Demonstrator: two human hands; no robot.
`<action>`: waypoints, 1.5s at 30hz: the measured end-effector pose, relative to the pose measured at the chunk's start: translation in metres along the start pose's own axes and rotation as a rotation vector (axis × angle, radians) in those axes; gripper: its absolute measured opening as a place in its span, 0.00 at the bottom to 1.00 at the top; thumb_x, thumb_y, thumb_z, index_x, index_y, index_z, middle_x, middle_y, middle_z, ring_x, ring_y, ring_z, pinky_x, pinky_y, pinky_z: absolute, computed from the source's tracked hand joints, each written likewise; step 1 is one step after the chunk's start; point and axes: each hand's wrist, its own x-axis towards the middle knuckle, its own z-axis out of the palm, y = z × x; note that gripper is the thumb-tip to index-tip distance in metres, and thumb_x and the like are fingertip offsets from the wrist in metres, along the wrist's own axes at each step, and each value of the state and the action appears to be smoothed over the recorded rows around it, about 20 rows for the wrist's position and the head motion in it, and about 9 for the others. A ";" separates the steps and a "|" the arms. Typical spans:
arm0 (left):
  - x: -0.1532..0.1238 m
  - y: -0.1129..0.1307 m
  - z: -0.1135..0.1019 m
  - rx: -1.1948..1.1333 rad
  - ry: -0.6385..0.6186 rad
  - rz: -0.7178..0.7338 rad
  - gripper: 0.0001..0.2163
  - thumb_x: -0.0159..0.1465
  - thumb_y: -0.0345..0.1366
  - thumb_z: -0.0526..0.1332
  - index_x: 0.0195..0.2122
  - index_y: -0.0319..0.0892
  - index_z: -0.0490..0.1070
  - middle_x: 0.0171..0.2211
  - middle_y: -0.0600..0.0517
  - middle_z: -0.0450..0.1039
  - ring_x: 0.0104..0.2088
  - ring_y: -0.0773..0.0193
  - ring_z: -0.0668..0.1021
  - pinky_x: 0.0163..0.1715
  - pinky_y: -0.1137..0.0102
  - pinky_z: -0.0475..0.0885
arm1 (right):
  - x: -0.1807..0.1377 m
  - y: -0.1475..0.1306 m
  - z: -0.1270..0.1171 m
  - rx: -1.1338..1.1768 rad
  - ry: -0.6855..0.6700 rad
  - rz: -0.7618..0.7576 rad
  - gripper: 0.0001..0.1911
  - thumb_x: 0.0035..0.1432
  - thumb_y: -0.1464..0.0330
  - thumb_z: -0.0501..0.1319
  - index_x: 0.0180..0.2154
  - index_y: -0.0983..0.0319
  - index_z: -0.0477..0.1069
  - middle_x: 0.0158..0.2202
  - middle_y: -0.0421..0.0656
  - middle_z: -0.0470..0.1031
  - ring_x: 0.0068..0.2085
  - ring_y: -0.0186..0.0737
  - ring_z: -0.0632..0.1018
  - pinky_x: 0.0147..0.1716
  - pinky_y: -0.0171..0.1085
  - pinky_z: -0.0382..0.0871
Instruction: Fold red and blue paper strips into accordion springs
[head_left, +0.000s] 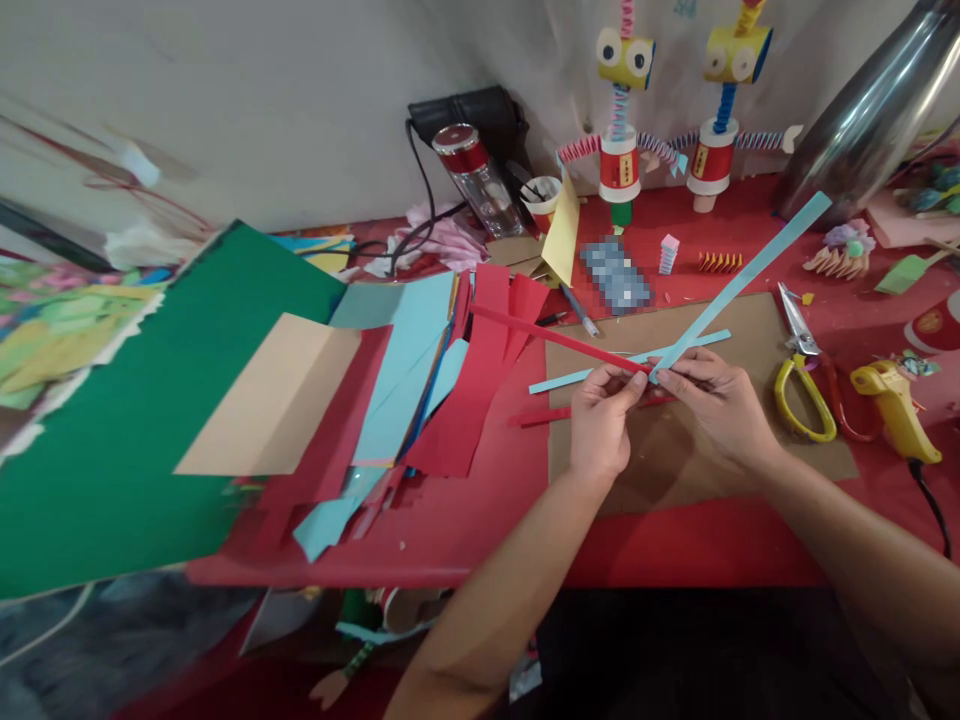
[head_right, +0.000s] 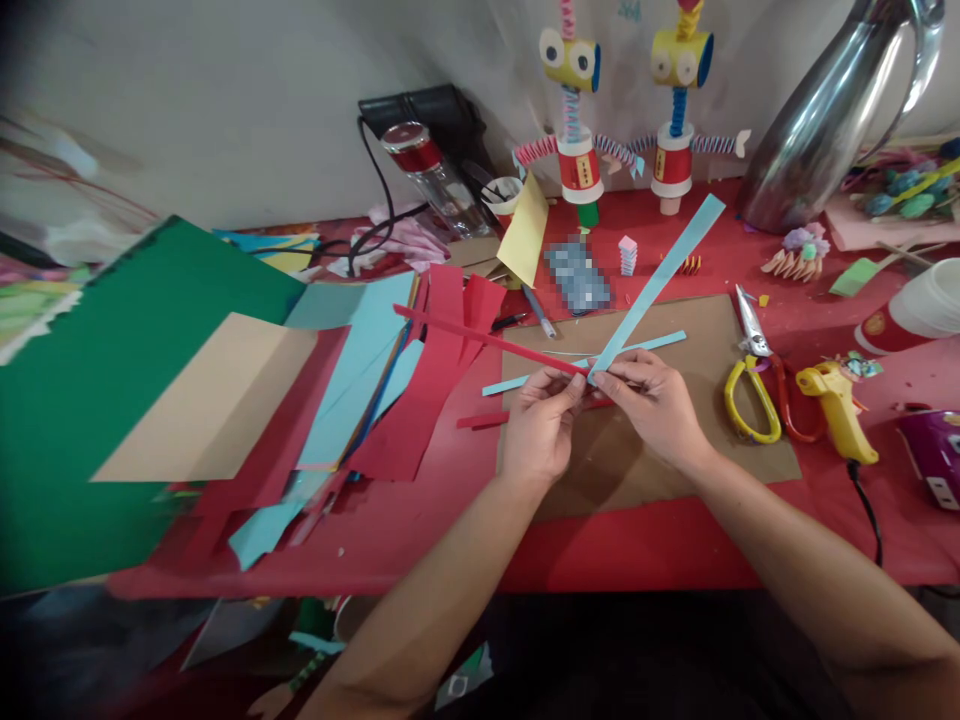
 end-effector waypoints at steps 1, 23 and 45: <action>0.000 0.000 0.000 0.004 -0.007 0.002 0.09 0.43 0.34 0.72 0.21 0.42 0.72 0.20 0.57 0.73 0.24 0.68 0.75 0.33 0.68 0.73 | 0.000 0.000 0.000 -0.002 0.001 -0.002 0.07 0.55 0.61 0.64 0.35 0.53 0.80 0.34 0.42 0.75 0.40 0.41 0.75 0.43 0.45 0.72; -0.005 -0.012 0.004 0.073 0.054 0.072 0.08 0.47 0.35 0.71 0.24 0.41 0.73 0.23 0.55 0.76 0.27 0.68 0.78 0.33 0.70 0.72 | 0.002 -0.001 0.004 0.275 0.046 0.194 0.16 0.45 0.56 0.69 0.31 0.61 0.77 0.28 0.42 0.77 0.32 0.39 0.77 0.37 0.42 0.75; 0.000 -0.007 -0.002 0.010 -0.062 -0.154 0.12 0.43 0.35 0.73 0.26 0.40 0.73 0.26 0.53 0.79 0.34 0.58 0.82 0.43 0.59 0.75 | 0.012 -0.007 -0.013 0.312 -0.082 0.311 0.12 0.37 0.62 0.73 0.24 0.62 0.76 0.22 0.38 0.75 0.24 0.32 0.73 0.28 0.36 0.71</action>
